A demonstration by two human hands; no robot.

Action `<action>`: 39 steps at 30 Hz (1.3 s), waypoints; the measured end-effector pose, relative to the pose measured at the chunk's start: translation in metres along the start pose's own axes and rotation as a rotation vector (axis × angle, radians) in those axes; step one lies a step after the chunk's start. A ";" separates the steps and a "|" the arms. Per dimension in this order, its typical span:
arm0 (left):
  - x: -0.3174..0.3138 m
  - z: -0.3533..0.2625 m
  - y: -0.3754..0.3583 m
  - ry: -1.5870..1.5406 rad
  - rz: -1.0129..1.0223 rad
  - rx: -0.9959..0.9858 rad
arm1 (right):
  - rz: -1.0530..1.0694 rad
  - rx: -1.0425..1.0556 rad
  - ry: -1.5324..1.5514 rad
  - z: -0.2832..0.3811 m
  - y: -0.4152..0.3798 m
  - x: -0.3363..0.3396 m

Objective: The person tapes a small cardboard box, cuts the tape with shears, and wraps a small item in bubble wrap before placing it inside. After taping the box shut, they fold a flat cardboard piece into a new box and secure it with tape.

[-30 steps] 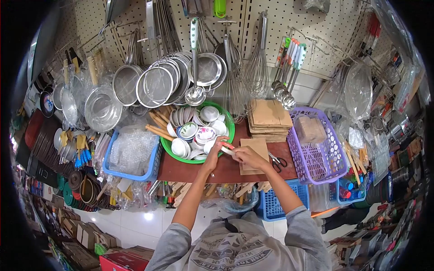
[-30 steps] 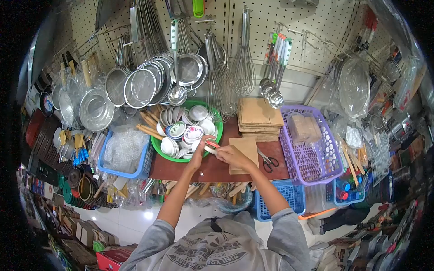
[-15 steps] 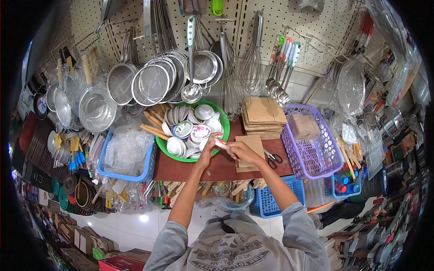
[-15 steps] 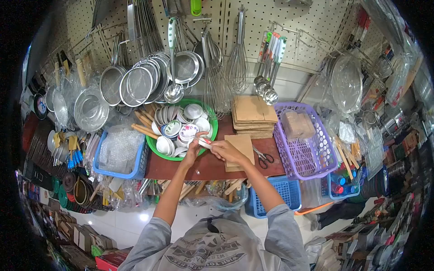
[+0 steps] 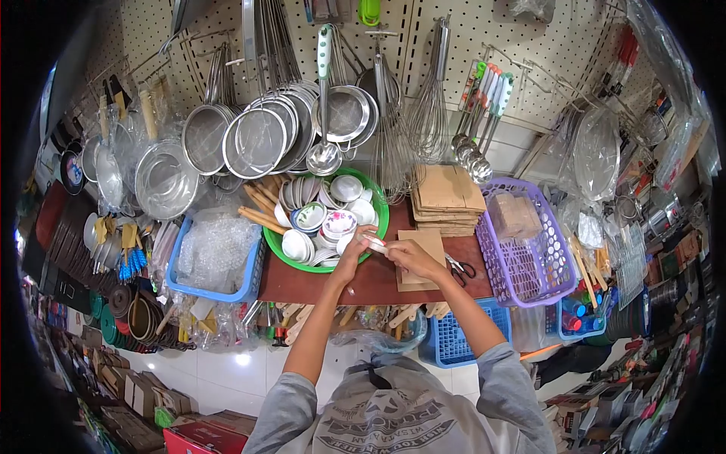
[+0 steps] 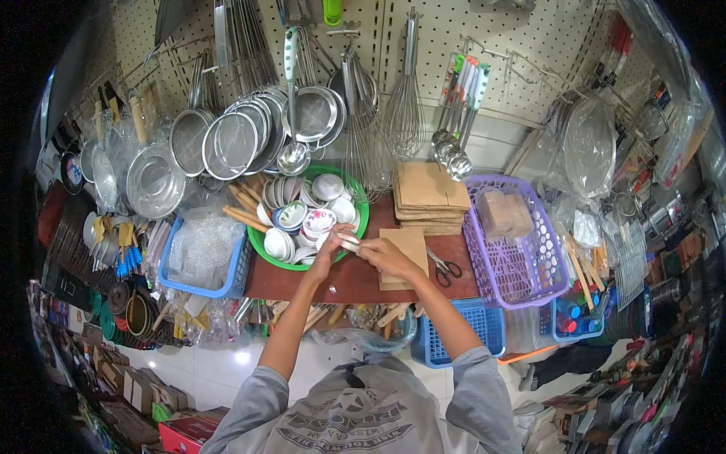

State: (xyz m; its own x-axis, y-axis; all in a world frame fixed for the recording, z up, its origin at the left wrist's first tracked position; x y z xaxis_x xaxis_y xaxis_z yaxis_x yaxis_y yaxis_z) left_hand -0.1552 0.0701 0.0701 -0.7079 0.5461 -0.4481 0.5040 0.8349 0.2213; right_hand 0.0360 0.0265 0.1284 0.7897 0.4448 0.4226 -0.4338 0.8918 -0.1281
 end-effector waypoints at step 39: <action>-0.011 -0.011 -0.006 -0.178 -0.207 0.091 | 0.181 0.122 0.073 -0.006 0.010 0.016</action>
Point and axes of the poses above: each hand's wrist, its own y-axis towards the middle knuckle, its own x-axis out of the back of the hand, z = x × y, the point moved 1 cm from there along y, towards the middle knuckle, and after that the axes turned 13 degrees about -y, right-handed, at the moved point
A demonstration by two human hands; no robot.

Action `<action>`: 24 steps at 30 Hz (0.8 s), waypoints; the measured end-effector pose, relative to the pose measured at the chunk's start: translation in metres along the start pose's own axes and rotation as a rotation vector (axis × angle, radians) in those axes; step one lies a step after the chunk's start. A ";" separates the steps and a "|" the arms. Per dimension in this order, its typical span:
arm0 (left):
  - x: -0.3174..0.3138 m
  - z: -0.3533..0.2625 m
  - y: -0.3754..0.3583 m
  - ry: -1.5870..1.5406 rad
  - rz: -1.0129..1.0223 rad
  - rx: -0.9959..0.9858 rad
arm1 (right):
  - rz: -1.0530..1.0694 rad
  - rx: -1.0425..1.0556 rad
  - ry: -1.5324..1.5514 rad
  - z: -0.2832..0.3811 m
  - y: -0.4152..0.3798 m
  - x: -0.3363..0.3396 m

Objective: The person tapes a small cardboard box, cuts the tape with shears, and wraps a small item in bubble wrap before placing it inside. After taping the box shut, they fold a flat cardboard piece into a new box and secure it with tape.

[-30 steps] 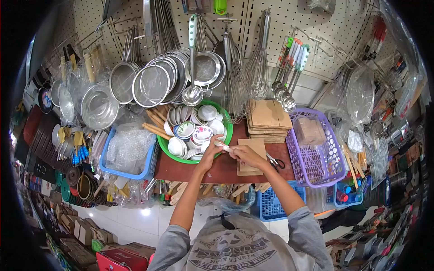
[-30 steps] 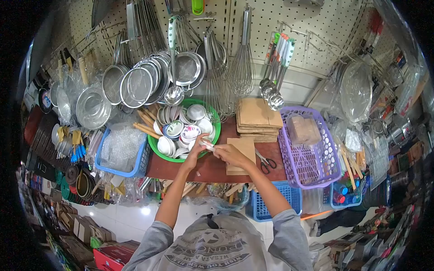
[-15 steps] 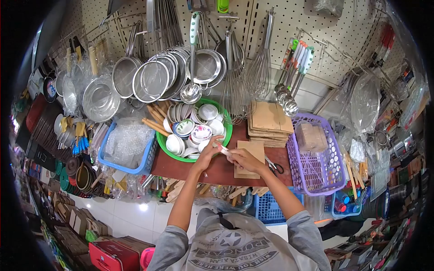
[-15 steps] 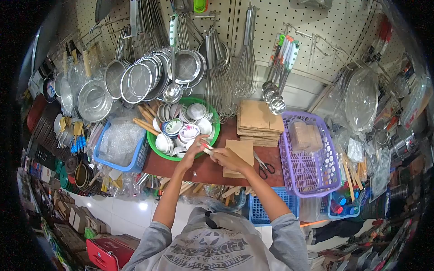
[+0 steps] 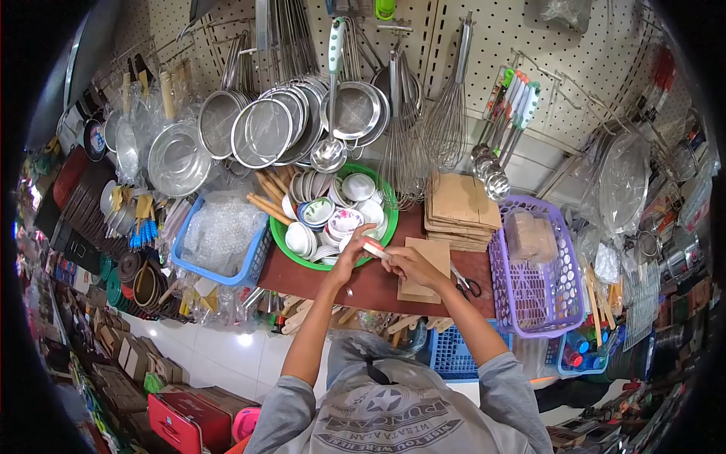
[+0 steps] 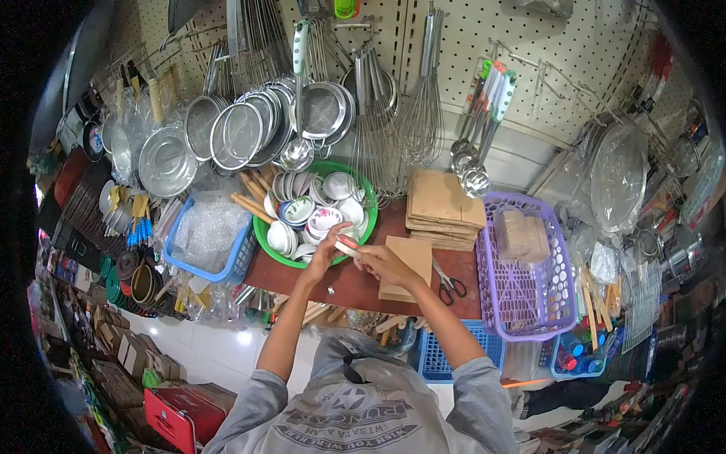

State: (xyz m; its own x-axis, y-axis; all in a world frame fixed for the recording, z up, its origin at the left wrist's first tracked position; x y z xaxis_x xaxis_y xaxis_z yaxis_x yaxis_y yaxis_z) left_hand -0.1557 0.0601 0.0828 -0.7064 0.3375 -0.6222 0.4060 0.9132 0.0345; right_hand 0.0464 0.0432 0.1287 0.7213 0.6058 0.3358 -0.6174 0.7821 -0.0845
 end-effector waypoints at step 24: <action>-0.005 0.002 -0.001 0.296 0.030 -0.117 | -0.026 0.010 -0.008 -0.019 0.004 0.000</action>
Point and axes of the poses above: each hand's wrist, its own y-axis towards the middle knuckle, its own x-axis out of the back of the hand, z = x × y, the point moved 1 cm from there along y, towards the middle knuckle, and after that the axes turned 13 degrees about -y, right-handed, at the moved point
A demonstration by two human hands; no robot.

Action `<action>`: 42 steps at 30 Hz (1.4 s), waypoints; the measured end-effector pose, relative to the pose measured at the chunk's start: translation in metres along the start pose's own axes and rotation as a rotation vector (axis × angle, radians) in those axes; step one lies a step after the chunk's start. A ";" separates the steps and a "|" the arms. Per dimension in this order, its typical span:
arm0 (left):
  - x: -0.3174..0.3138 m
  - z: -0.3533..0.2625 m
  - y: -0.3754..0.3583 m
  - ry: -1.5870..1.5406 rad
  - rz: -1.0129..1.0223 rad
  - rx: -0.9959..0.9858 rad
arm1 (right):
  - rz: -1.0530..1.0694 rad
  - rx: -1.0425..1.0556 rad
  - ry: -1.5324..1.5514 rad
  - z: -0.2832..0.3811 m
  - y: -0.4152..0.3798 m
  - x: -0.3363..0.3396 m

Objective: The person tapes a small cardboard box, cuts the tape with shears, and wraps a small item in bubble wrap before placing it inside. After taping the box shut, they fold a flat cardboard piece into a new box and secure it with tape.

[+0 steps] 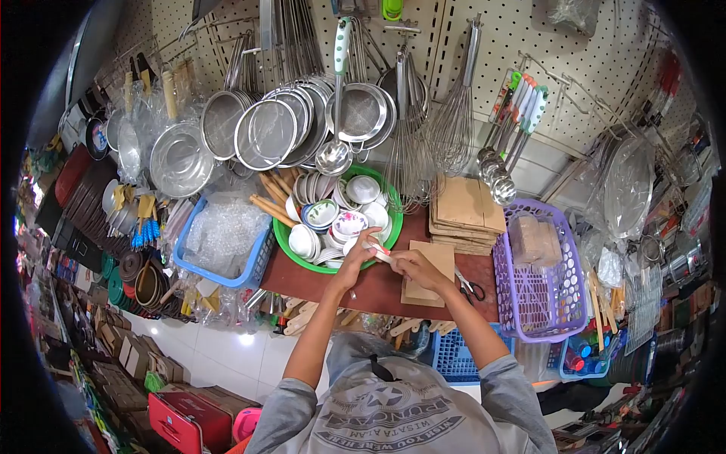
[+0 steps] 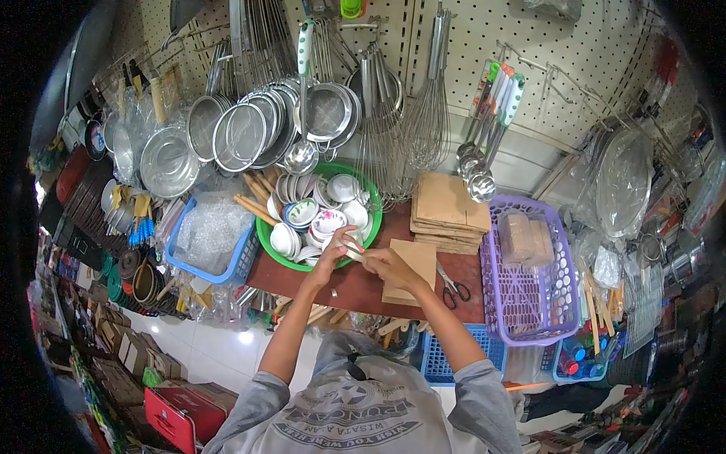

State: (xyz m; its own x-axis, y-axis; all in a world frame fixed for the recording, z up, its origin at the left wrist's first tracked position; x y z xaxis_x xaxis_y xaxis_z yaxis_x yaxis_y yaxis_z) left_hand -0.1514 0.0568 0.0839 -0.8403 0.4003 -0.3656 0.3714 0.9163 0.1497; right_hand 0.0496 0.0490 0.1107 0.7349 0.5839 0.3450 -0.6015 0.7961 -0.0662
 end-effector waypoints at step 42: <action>-0.007 -0.007 -0.001 0.099 -0.145 0.058 | 0.034 0.020 -0.004 -0.006 0.011 0.005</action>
Point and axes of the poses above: each hand's wrist, its own y-axis towards the middle knuckle, its own x-axis out of the back of the hand, z = x × y, the point moved 1 cm from there along y, towards the middle knuckle, and after that the axes turned 13 degrees about -y, right-handed, at the moved point
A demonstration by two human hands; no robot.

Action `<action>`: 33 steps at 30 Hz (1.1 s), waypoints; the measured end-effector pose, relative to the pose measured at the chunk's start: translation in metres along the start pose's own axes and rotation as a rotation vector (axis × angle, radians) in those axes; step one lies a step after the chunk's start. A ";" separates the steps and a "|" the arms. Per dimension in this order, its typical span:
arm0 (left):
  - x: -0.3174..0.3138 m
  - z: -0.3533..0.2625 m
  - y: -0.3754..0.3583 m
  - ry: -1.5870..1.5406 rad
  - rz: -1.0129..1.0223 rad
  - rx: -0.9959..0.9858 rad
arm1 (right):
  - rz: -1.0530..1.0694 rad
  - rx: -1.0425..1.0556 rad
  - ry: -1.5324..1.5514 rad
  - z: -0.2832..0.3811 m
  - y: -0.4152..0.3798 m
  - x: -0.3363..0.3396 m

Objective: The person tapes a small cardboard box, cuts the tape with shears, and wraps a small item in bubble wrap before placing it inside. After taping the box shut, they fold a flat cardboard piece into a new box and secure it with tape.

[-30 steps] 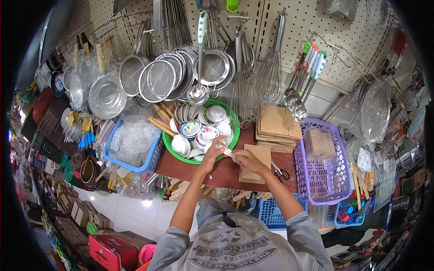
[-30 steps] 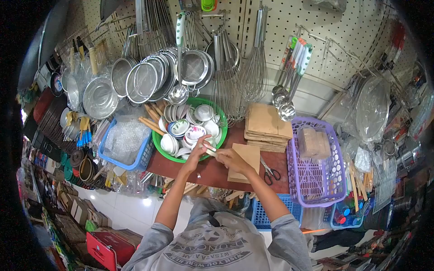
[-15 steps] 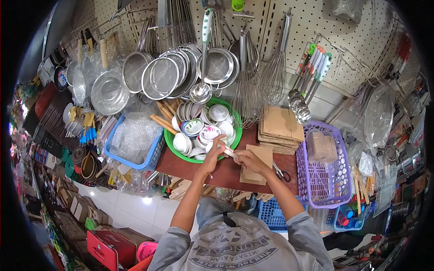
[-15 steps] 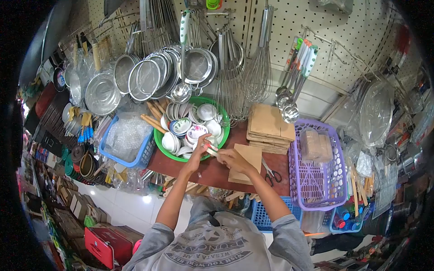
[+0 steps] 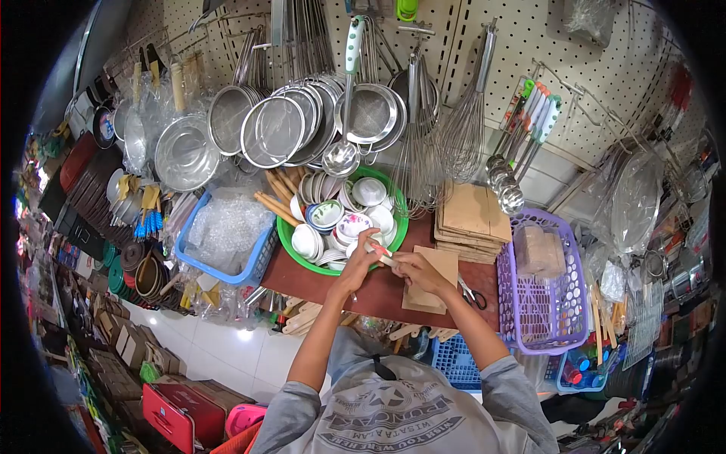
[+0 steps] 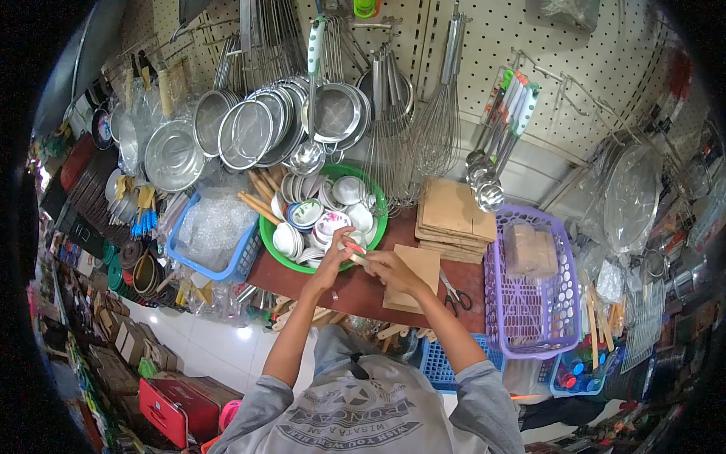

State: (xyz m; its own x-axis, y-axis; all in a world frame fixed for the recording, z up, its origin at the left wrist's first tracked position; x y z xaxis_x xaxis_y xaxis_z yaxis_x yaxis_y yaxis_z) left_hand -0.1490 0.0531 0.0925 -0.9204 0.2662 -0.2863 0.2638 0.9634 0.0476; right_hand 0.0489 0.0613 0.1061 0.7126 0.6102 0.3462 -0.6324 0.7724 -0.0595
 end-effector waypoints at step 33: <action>0.003 0.006 0.005 0.094 0.019 -0.178 | -0.055 -0.002 0.001 -0.007 0.005 -0.007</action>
State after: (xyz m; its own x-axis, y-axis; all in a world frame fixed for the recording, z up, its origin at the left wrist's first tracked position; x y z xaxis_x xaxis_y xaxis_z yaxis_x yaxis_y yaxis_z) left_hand -0.1487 0.0584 0.0859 -0.9408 0.2781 -0.1939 0.2339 0.9464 0.2227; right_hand 0.0426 0.0623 0.0965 0.7466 0.5666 0.3485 -0.5914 0.8053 -0.0423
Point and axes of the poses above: each hand's wrist, its own y-axis towards the middle knuckle, its own x-axis out of the back of the hand, z = x × y, the point moved 1 cm from there along y, towards the middle knuckle, and after that the axes turned 13 degrees about -y, right-handed, at the moved point
